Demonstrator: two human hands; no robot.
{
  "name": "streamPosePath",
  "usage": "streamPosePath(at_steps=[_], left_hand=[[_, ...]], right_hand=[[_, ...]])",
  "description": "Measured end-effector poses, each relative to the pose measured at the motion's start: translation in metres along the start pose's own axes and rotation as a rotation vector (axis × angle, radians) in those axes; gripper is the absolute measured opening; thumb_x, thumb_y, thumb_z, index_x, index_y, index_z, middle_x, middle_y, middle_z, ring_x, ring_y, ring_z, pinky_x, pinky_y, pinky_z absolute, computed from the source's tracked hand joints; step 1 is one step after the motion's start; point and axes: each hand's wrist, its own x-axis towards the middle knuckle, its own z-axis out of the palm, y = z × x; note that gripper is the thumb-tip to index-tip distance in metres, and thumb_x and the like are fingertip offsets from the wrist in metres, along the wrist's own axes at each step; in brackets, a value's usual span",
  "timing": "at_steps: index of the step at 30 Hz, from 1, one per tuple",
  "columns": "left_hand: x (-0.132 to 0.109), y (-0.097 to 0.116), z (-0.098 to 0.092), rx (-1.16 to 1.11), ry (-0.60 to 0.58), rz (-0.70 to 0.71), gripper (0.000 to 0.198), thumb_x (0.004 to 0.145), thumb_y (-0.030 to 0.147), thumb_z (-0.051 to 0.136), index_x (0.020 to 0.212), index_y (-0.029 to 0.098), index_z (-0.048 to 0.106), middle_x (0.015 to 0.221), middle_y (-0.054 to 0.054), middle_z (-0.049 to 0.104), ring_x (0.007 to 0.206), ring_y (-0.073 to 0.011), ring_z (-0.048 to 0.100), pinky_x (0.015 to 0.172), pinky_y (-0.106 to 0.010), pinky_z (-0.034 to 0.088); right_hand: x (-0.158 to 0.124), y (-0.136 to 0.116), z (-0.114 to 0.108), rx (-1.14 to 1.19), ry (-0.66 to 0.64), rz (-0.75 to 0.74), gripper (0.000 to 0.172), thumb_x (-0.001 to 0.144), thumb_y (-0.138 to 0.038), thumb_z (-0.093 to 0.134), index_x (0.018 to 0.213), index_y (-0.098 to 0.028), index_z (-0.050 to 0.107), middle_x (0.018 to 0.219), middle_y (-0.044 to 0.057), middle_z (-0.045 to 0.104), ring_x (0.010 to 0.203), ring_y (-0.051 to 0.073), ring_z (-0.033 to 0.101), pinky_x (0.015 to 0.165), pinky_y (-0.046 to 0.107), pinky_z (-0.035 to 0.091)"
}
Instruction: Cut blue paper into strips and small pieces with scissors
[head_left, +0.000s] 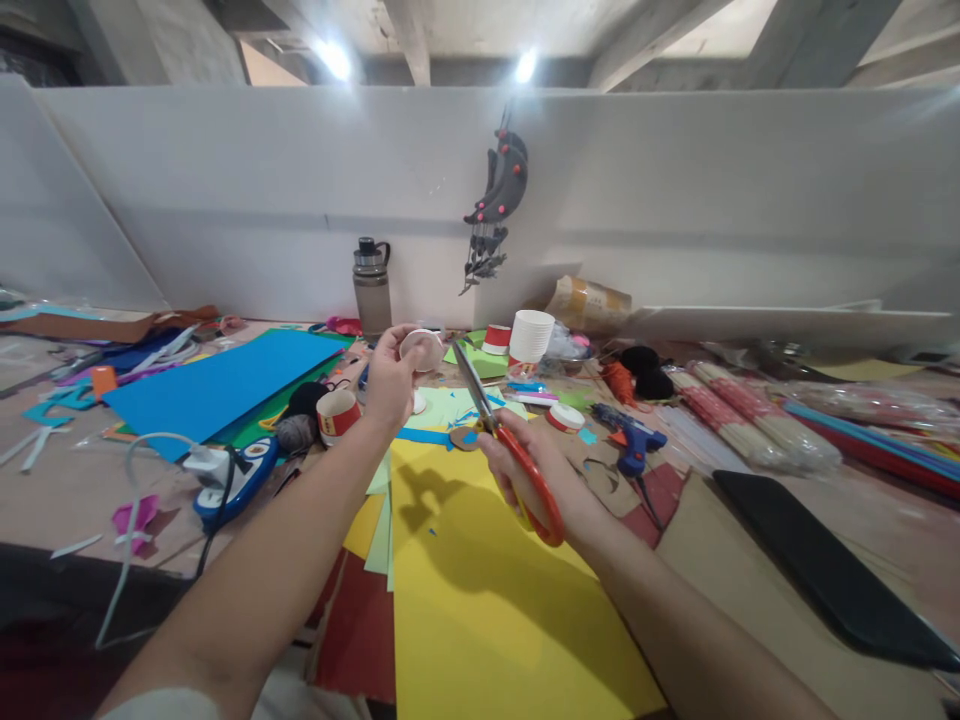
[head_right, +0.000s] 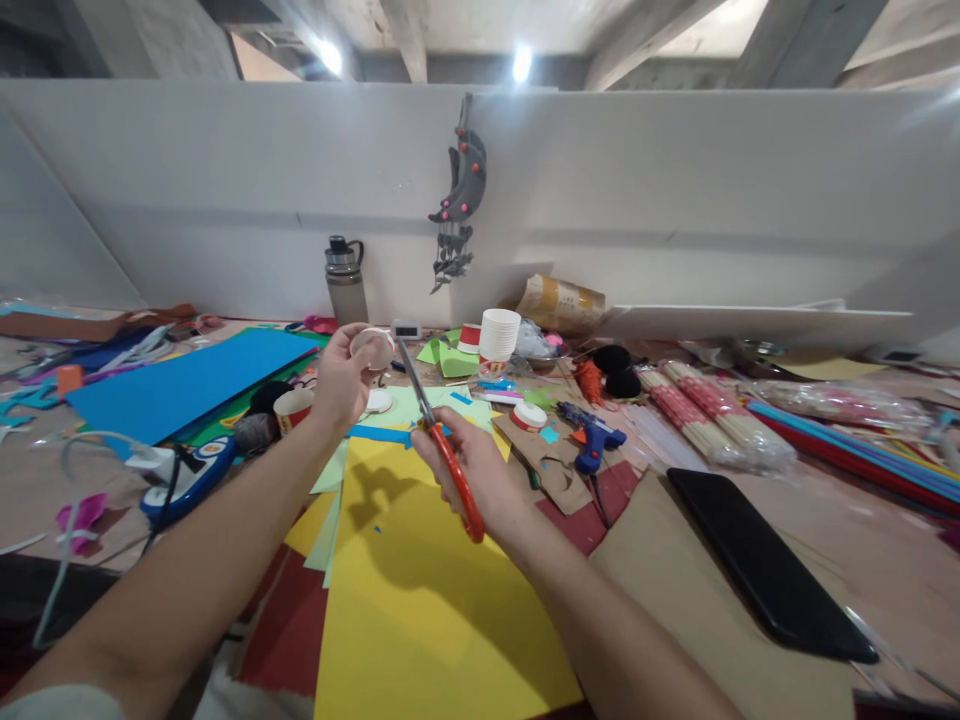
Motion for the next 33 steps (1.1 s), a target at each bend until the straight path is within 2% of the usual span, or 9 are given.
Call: streamPosePath(at_steps=[3, 6, 8, 11, 16, 21, 25, 33], left_hand=[[0.001, 0.005, -0.003, -0.034, -0.077, -0.162, 0.035, 0.063, 0.028, 0.077, 0.09, 0.018, 0.056, 0.078, -0.001, 0.065, 0.061, -0.0108, 0.061, 0.043, -0.018, 0.041], [0.001, 0.009, -0.002, -0.084, -0.136, -0.261, 0.031, 0.064, 0.027, 0.076, 0.087, 0.017, 0.058, 0.067, 0.002, 0.06, 0.052, -0.008, 0.055, 0.037, -0.016, 0.034], [0.0, 0.012, 0.0, -0.104, -0.17, -0.304, 0.029, 0.066, 0.028, 0.075, 0.087, 0.016, 0.059, 0.063, 0.003, 0.057, 0.048, -0.0069, 0.052, 0.036, -0.016, 0.031], [0.0, 0.014, 0.001, -0.087, -0.164, -0.286, 0.029, 0.065, 0.028, 0.075, 0.086, 0.015, 0.059, 0.063, 0.002, 0.058, 0.047, -0.0067, 0.051, 0.036, -0.016, 0.032], [0.0, 0.012, 0.0, 0.048, -0.082, -0.145, 0.034, 0.065, 0.031, 0.076, 0.091, 0.015, 0.06, 0.075, -0.002, 0.066, 0.053, -0.0099, 0.057, 0.037, -0.018, 0.038], [0.001, 0.009, 0.0, 0.146, -0.03, -0.067, 0.033, 0.066, 0.031, 0.075, 0.091, 0.016, 0.061, 0.08, -0.003, 0.068, 0.057, -0.0115, 0.06, 0.039, -0.018, 0.039], [0.001, 0.008, -0.001, 0.228, -0.053, -0.031, 0.031, 0.068, 0.034, 0.073, 0.092, 0.015, 0.063, 0.08, -0.004, 0.068, 0.056, -0.0116, 0.059, 0.04, -0.019, 0.041], [-0.004, 0.012, 0.002, 0.28, -0.081, -0.017, 0.028, 0.067, 0.035, 0.075, 0.086, 0.016, 0.066, 0.073, -0.003, 0.067, 0.053, -0.011, 0.057, 0.039, -0.019, 0.04]], right_hand=[[0.005, -0.001, -0.01, -0.118, 0.099, -0.054, 0.036, 0.086, -0.053, 0.049, 0.104, -0.023, 0.052, 0.052, -0.01, 0.042, 0.037, 0.009, 0.041, 0.038, 0.02, 0.034], [0.012, 0.002, -0.022, -0.487, 0.242, -0.164, 0.036, 0.085, -0.048, 0.053, 0.108, -0.021, 0.059, 0.058, -0.003, 0.054, 0.051, 0.014, 0.052, 0.049, 0.024, 0.039], [0.016, 0.004, -0.028, -0.704, 0.288, -0.225, 0.035, 0.086, -0.041, 0.052, 0.113, -0.021, 0.06, 0.072, 0.003, 0.065, 0.066, 0.018, 0.06, 0.06, 0.026, 0.042], [0.017, 0.005, -0.029, -0.896, 0.268, -0.246, 0.039, 0.089, -0.036, 0.047, 0.123, -0.02, 0.056, 0.089, 0.009, 0.07, 0.08, 0.022, 0.063, 0.067, 0.028, 0.042], [0.012, -0.003, -0.022, -1.188, 0.315, -0.091, 0.041, 0.089, -0.037, 0.045, 0.127, -0.025, 0.055, 0.089, 0.01, 0.071, 0.08, 0.026, 0.064, 0.062, 0.029, 0.036], [0.012, -0.002, -0.023, -1.213, 0.29, -0.059, 0.04, 0.088, -0.036, 0.047, 0.125, -0.027, 0.057, 0.091, 0.009, 0.073, 0.08, 0.025, 0.065, 0.062, 0.029, 0.035], [0.014, 0.001, -0.025, -1.192, 0.277, -0.093, 0.04, 0.089, -0.034, 0.046, 0.126, -0.026, 0.058, 0.092, 0.009, 0.073, 0.079, 0.025, 0.066, 0.062, 0.029, 0.037], [0.016, 0.0, -0.025, -1.198, 0.296, -0.023, 0.04, 0.087, -0.036, 0.05, 0.125, -0.029, 0.059, 0.096, 0.009, 0.074, 0.087, 0.026, 0.066, 0.068, 0.031, 0.041]])
